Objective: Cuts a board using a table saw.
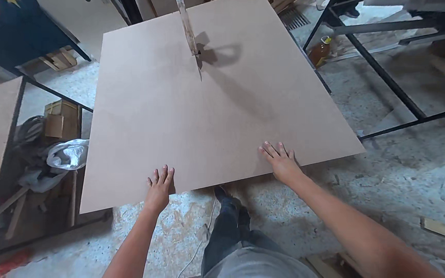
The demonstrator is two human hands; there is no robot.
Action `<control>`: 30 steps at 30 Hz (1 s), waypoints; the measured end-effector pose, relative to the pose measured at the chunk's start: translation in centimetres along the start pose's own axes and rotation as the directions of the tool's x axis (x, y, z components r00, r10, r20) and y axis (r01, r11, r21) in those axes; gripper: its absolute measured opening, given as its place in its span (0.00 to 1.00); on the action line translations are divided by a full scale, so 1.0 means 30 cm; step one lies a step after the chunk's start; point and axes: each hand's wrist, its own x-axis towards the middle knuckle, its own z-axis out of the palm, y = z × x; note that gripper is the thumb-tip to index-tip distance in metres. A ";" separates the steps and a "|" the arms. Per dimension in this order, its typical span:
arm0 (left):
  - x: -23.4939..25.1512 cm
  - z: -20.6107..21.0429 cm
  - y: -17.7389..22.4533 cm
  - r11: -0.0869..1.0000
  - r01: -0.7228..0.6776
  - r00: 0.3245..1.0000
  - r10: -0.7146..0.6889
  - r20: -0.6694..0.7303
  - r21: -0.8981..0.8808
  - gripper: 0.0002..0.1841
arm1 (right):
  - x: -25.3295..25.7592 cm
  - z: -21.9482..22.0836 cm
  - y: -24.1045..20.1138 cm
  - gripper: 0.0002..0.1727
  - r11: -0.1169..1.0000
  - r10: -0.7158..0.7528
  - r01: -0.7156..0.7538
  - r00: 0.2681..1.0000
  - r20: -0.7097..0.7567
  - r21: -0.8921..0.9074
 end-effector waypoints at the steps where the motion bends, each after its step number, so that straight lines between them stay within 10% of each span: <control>1: 0.021 -0.008 -0.009 1.000 -0.004 1.000 0.004 -0.002 -0.005 0.58 | 0.019 -0.011 -0.001 0.56 1.000 0.002 -0.002 1.000 0.002 0.000; 27: 0.519 -0.226 -0.119 0.996 0.015 0.997 -0.008 0.080 -0.086 0.67 | 0.520 -0.241 0.059 0.64 0.999 -0.037 0.037 0.999 0.018 -0.006; 30: 0.543 -0.169 -0.094 0.977 0.023 0.993 -0.047 -0.109 -0.210 0.59 | 0.527 -0.196 0.117 0.64 0.994 -0.099 0.102 0.991 -0.086 0.038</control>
